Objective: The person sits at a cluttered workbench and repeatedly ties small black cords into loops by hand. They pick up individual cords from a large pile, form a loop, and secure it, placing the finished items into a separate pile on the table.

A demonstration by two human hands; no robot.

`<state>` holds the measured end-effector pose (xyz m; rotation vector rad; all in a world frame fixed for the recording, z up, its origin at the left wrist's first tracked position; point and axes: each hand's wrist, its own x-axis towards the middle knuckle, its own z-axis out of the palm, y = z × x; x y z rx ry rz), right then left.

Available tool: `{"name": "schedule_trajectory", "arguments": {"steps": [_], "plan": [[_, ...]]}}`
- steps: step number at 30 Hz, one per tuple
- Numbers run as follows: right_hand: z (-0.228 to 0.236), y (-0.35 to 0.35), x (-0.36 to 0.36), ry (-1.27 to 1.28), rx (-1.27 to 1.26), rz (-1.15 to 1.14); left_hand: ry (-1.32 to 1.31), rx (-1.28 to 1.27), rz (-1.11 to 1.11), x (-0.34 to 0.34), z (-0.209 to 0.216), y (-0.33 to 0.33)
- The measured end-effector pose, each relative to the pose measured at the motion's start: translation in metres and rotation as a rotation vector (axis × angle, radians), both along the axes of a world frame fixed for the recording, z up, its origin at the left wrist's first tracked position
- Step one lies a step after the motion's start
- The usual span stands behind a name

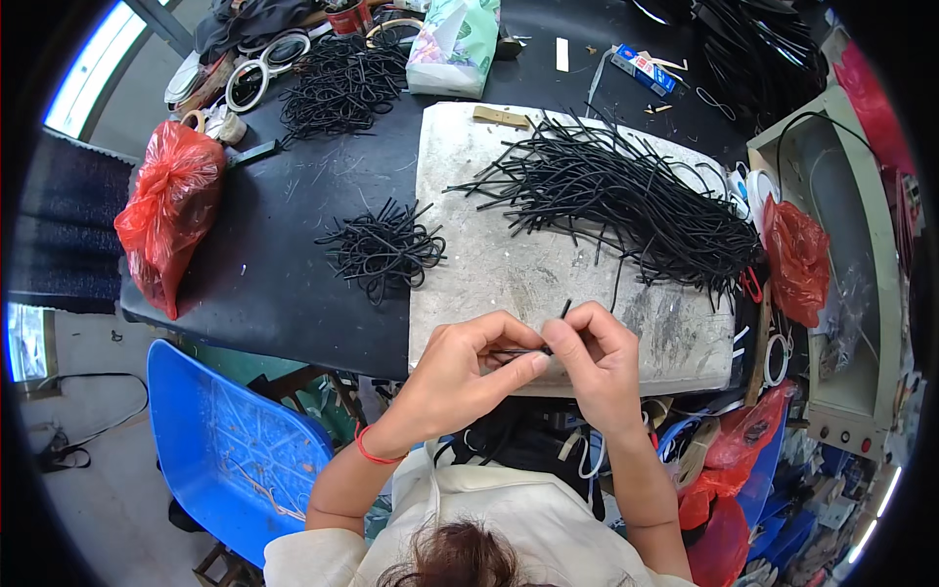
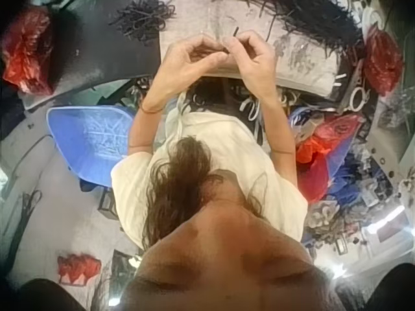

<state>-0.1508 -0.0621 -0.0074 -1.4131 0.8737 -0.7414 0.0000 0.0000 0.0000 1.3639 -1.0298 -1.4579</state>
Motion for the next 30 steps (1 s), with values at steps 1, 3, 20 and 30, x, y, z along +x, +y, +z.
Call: {"name": "schedule_trajectory", "arguments": {"steps": [1, 3, 20, 30], "plan": [[0.003, 0.000, 0.001, -0.020, 0.044, -0.024, 0.043, 0.087, -0.003, -0.002, 0.000, -0.002], [0.004, 0.000, 0.001, -0.034, 0.103, -0.051, 0.179, 0.153, -0.005, -0.004, 0.000, -0.002], [0.009, -0.009, 0.011, -0.068, 0.253, -0.257, 0.285, 0.026, 0.215, -0.013, -0.010, 0.008], [0.009, 0.001, -0.004, -0.071, 0.200, -0.001, 0.265, -0.074, 0.295, -0.016, -0.010, 0.004]]}}
